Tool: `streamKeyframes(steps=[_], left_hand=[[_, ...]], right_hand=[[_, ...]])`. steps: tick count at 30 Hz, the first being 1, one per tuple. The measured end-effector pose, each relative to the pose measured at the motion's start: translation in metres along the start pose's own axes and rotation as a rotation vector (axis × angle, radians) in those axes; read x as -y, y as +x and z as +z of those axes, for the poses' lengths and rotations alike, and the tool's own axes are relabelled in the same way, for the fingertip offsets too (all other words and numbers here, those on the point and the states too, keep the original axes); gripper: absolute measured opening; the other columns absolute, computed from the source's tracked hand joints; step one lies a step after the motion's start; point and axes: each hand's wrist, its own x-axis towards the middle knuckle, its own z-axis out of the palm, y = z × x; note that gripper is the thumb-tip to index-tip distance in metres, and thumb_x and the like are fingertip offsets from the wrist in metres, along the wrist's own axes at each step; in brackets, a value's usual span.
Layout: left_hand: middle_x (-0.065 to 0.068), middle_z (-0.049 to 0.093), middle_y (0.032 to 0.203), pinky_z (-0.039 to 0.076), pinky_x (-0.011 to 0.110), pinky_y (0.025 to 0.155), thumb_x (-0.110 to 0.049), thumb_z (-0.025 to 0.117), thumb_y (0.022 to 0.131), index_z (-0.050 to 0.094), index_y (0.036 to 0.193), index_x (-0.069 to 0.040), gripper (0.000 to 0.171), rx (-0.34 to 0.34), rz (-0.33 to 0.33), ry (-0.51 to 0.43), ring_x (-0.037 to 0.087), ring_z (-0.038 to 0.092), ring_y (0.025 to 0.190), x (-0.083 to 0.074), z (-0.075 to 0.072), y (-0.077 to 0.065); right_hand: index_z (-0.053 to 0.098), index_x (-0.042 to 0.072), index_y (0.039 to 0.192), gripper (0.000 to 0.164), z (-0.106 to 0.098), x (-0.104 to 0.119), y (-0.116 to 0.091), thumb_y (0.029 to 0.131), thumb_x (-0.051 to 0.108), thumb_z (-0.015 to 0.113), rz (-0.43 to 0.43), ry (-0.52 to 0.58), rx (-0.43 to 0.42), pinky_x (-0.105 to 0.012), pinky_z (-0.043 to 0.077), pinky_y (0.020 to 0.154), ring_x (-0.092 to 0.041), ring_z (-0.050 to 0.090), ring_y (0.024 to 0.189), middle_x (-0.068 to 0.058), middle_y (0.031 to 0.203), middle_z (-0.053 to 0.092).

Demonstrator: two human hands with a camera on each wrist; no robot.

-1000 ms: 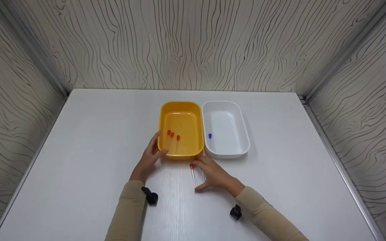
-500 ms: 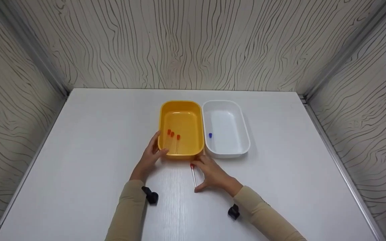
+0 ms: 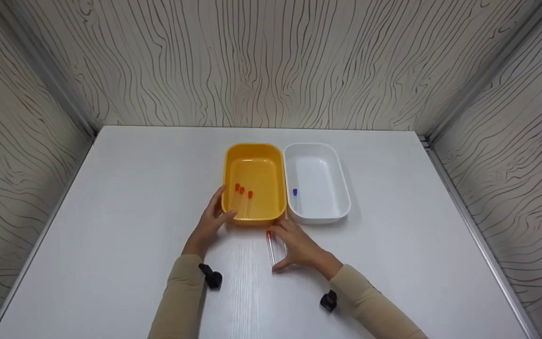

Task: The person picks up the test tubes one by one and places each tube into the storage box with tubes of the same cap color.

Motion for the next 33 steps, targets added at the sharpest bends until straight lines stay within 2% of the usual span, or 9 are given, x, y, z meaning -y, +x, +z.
streamKeyframes(steps=[3, 10, 14, 21, 28, 33], left_hand=[[-0.006, 0.023, 0.162, 0.019, 0.049, 0.124, -0.034, 0.071, 0.086, 0.023, 0.146, -0.049, 0.078, -0.002, -0.002, 0.005, 0.02, 0.022, 0.152, 0.001, 0.0, 0.001], [-0.006, 0.022, 0.162, 0.017, 0.053, 0.123, -0.038, 0.072, 0.085, 0.022, 0.146, -0.049, 0.08, 0.01, -0.001, 0.002, 0.02, 0.021, 0.152, 0.002, -0.001, 0.001], [-0.007, 0.022, 0.162, 0.017, 0.053, 0.123, -0.045, 0.073, 0.081, 0.023, 0.145, -0.051, 0.082, 0.006, -0.014, 0.001, 0.019, 0.021, 0.152, 0.001, -0.002, 0.001], [-0.007, 0.021, 0.162, 0.018, 0.051, 0.123, -0.044, 0.073, 0.082, 0.022, 0.146, -0.05, 0.082, 0.002, -0.005, 0.004, 0.02, 0.023, 0.152, 0.001, -0.001, 0.0], [-0.007, 0.022, 0.162, 0.019, 0.048, 0.124, -0.034, 0.07, 0.086, 0.024, 0.145, -0.051, 0.077, -0.004, 0.001, 0.007, 0.018, 0.021, 0.152, 0.003, -0.001, 0.0], [-0.006, 0.021, 0.162, 0.018, 0.048, 0.124, -0.034, 0.069, 0.087, 0.024, 0.146, -0.05, 0.076, 0.0, 0.006, 0.007, 0.019, 0.021, 0.152, 0.003, -0.001, 0.0]], right_hand=[[0.049, 0.009, 0.136, 0.096, -0.002, 0.002, -0.001, 0.057, 0.045, 0.09, 0.0, -0.001, 0.014, -0.038, 0.042, 0.11, -0.02, 0.046, 0.123, -0.006, 0.133, 0.05], [0.044, 0.013, 0.141, 0.099, -0.009, 0.014, -0.006, 0.059, 0.044, 0.09, 0.046, 0.073, 0.061, -0.041, 0.04, 0.114, -0.02, 0.044, 0.13, -0.003, 0.143, 0.046], [0.043, 0.012, 0.142, 0.1, -0.014, 0.02, -0.008, 0.059, 0.042, 0.09, 0.029, 0.086, 0.053, -0.04, 0.041, 0.113, -0.019, 0.045, 0.13, -0.002, 0.144, 0.046], [0.042, 0.014, 0.142, 0.098, -0.026, 0.03, -0.01, 0.06, 0.04, 0.09, 0.011, 0.129, 0.057, -0.04, 0.043, 0.111, -0.02, 0.044, 0.13, -0.002, 0.145, 0.045], [0.041, 0.016, 0.143, 0.098, -0.035, 0.034, -0.008, 0.06, 0.033, 0.091, -0.044, 0.221, 0.018, -0.044, 0.036, 0.117, -0.023, 0.039, 0.141, 0.0, 0.151, 0.043], [0.04, 0.015, 0.144, 0.098, -0.04, 0.035, -0.005, 0.062, 0.033, 0.09, -0.027, 0.266, -0.008, -0.044, 0.037, 0.116, -0.025, 0.041, 0.139, -0.002, 0.149, 0.045]])
